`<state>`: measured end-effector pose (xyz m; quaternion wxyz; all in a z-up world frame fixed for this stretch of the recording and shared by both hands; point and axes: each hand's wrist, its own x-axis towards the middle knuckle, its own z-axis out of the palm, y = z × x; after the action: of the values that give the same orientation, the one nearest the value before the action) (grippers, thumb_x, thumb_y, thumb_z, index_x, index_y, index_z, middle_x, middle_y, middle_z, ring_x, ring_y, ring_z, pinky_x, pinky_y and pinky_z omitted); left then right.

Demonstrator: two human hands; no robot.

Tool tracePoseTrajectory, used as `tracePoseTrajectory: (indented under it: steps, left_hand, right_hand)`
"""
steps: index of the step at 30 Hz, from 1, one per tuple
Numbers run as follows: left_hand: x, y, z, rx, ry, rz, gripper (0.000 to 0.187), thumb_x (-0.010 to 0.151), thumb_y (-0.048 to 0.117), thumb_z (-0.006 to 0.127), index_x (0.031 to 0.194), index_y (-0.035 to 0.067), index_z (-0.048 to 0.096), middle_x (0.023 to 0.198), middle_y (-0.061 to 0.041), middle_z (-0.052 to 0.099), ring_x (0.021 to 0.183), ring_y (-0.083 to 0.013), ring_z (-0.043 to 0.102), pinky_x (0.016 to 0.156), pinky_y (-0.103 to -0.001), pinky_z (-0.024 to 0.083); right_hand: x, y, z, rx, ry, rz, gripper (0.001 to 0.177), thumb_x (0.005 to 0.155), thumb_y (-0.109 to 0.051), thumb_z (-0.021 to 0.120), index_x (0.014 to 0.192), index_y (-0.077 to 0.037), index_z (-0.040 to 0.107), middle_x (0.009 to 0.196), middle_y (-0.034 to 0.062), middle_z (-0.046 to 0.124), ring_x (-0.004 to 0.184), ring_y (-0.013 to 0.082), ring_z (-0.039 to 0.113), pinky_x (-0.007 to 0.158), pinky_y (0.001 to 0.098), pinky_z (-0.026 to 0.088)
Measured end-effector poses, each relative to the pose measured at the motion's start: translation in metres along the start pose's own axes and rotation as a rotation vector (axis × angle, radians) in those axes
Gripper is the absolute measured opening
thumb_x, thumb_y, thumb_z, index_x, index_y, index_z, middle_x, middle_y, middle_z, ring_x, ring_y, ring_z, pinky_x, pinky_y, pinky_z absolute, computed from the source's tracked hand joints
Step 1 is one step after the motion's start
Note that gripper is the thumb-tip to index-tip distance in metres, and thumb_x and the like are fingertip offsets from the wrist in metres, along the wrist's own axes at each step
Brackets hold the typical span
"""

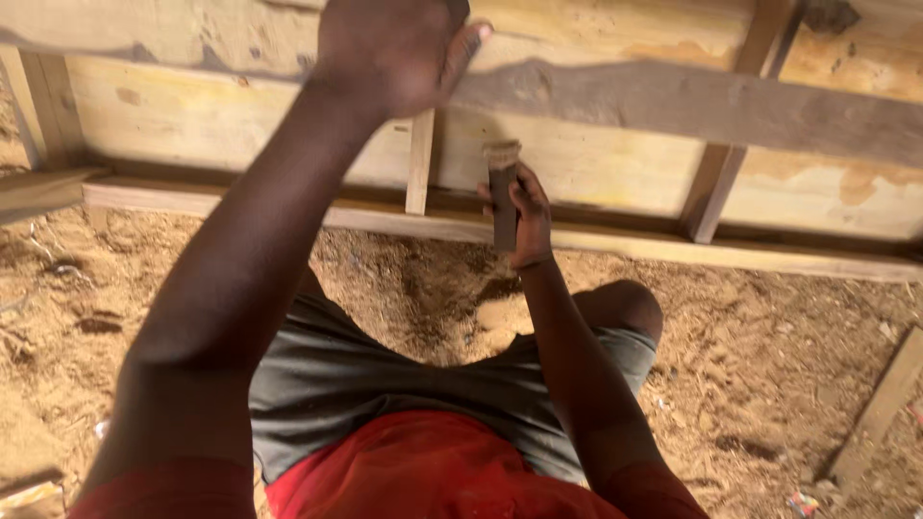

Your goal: The person sands the inner surfaces and joints of a wooden bench frame by hand.

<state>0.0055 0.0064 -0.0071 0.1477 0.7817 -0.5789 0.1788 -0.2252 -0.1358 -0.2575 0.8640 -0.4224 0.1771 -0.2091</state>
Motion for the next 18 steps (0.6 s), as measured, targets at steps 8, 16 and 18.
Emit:
tracePoseTrajectory:
  steps: [8,16,18]
  left_hand:
    - [0.026,-0.01,-0.007,-0.105,-0.556,-0.086,0.066,0.116,0.05,0.03,0.088,0.008,0.073,0.071,-0.014,0.067,0.07,-0.0277,0.067,0.066,-0.052,0.053]
    - [0.109,-0.079,0.045,0.043,-0.744,-0.184,0.047,0.105,0.049,0.051,0.118,0.01,0.072,0.115,-0.017,0.072,0.11,-0.0369,0.066,0.089,-0.057,0.051]
    - [0.094,-0.107,0.035,-0.051,-0.683,-0.278,0.04,0.1,0.048,0.058,0.115,0.013,0.073,0.113,-0.016,0.071,0.108,-0.0366,0.065,0.086,-0.057,0.05]
  right_hand:
    - [0.021,0.002,0.015,0.019,-0.07,0.05,0.064,0.099,-0.03,0.071,0.152,-0.002,0.048,0.126,0.0133,0.066,0.108,0.0239,0.07,0.073,0.036,0.06]
    - [0.026,0.041,-0.024,0.36,0.043,0.172,0.031,0.104,-0.025,0.068,0.123,-0.004,0.055,0.124,0.0192,0.068,0.104,0.0293,0.071,0.087,0.0435,0.062]
    - [0.036,0.038,-0.023,0.514,0.036,0.181,0.036,0.101,-0.03,0.063,0.126,-0.003,0.057,0.119,0.015,0.07,0.104,0.0294,0.073,0.091,0.0452,0.063]
